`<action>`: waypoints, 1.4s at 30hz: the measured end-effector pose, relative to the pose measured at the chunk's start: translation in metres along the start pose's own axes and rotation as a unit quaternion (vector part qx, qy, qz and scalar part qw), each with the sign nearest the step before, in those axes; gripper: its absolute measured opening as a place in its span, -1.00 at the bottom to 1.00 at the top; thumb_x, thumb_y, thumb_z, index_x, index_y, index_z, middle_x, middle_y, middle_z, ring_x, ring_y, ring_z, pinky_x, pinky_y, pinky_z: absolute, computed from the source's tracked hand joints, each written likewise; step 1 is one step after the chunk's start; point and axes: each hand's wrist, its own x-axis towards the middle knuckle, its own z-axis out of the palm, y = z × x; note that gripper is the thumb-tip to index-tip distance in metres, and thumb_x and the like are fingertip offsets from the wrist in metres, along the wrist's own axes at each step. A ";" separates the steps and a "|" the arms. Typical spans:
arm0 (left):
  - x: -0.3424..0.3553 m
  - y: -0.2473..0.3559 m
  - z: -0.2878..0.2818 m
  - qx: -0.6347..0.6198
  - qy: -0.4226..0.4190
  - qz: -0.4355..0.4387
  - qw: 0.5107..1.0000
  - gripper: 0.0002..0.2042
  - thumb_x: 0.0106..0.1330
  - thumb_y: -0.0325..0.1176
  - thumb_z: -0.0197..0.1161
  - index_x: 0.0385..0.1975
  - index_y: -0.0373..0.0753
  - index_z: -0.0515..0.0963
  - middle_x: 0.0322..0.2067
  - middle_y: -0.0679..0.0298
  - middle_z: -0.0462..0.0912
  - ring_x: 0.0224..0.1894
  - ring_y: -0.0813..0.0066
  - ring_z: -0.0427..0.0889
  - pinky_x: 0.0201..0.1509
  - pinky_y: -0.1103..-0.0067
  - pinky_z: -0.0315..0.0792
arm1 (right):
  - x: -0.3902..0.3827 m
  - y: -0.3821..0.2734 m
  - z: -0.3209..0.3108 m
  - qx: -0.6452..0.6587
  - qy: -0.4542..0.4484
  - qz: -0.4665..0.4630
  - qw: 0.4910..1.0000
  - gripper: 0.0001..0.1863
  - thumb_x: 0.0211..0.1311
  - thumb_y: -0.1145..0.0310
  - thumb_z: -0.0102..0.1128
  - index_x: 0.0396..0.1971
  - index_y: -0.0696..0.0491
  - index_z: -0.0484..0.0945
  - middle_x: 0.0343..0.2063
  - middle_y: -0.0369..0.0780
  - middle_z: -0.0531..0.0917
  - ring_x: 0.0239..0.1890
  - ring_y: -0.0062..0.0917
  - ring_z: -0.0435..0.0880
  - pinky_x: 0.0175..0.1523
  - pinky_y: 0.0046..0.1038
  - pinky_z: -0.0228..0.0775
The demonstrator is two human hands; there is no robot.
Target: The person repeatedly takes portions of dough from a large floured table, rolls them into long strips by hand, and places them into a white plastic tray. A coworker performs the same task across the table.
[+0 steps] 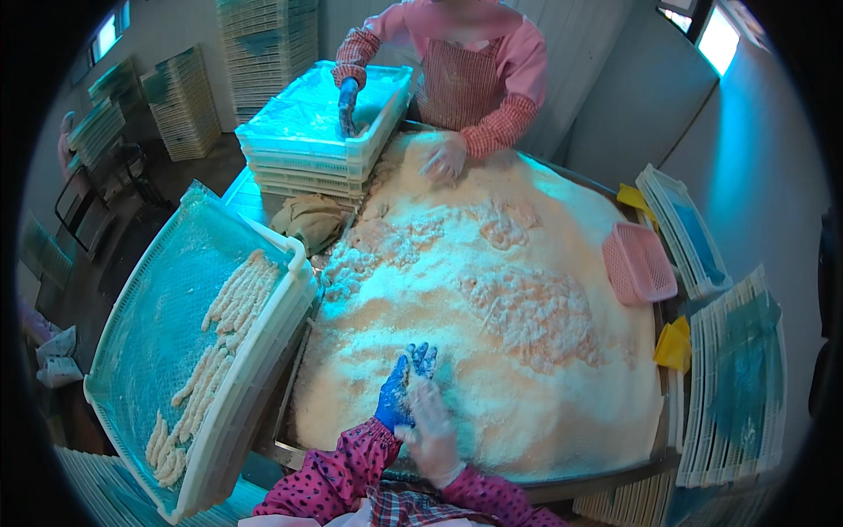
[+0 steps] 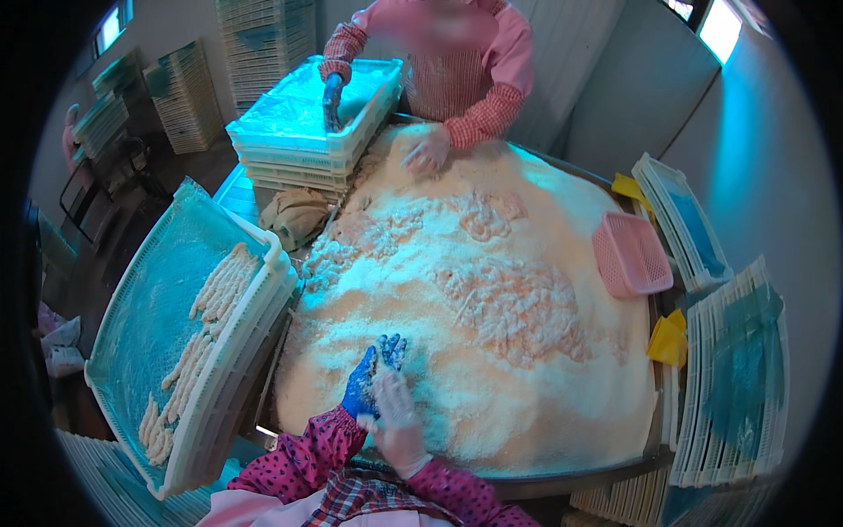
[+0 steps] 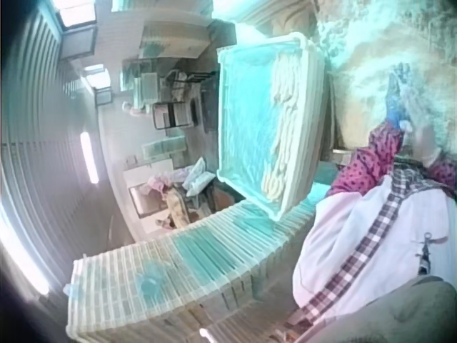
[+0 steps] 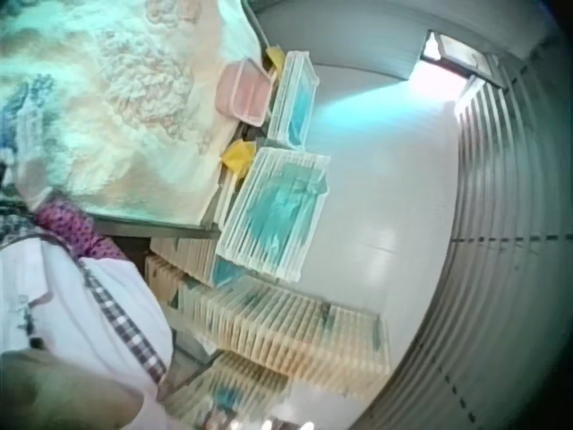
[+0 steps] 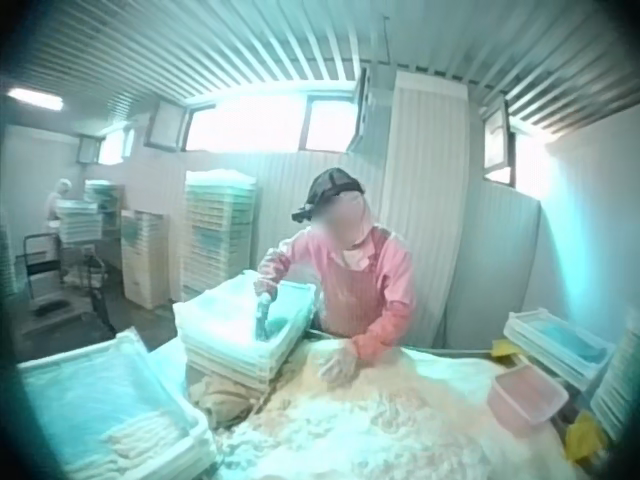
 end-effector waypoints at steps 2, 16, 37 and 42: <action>0.001 0.006 0.018 -0.056 -0.011 -0.053 0.997 -0.50 0.46 -0.21 -0.23 0.34 -0.19 -0.07 0.33 0.08 0.03 0.39 0.25 -0.05 0.43 0.39 -0.15 | -0.008 0.002 -0.003 0.095 -0.021 -0.005 0.995 -0.40 0.31 0.00 -0.08 0.18 0.15 0.31 0.21 0.03 0.28 0.26 -0.14 0.26 0.26 -0.21 0.12; -0.036 0.012 0.064 0.421 -0.282 0.207 0.836 -0.44 0.39 -0.35 -0.14 0.35 -0.30 -0.10 0.37 0.16 -0.10 0.40 0.30 -0.11 0.43 0.46 -0.23 | 0.016 -0.014 0.019 0.203 0.105 -0.083 0.970 0.05 0.13 -0.45 -0.58 0.35 0.18 -0.24 0.34 0.11 -0.20 0.40 -0.03 -0.32 0.39 -0.09 -0.46; -0.052 -0.022 0.035 0.404 -0.176 0.193 0.877 -0.28 0.24 0.00 0.04 0.36 -0.06 -0.06 0.36 0.17 -0.08 0.39 0.08 -0.16 0.42 0.32 -0.24 | 0.004 0.007 0.023 0.225 0.138 -0.002 0.964 -0.09 0.25 -0.29 -0.50 0.34 0.19 -0.22 0.34 0.10 -0.14 0.40 -0.03 -0.28 0.41 -0.16 -0.42; -0.029 -0.045 -0.084 0.525 -0.151 0.162 0.821 -0.41 0.37 -0.13 -0.15 0.37 -0.12 -0.10 0.37 0.33 -0.10 0.38 0.34 -0.07 0.42 0.47 -0.19 | -0.002 0.003 0.032 0.256 0.163 -0.056 0.951 -0.08 0.25 -0.28 -0.43 0.35 0.18 -0.23 0.34 0.11 -0.19 0.39 0.02 -0.25 0.40 -0.11 -0.41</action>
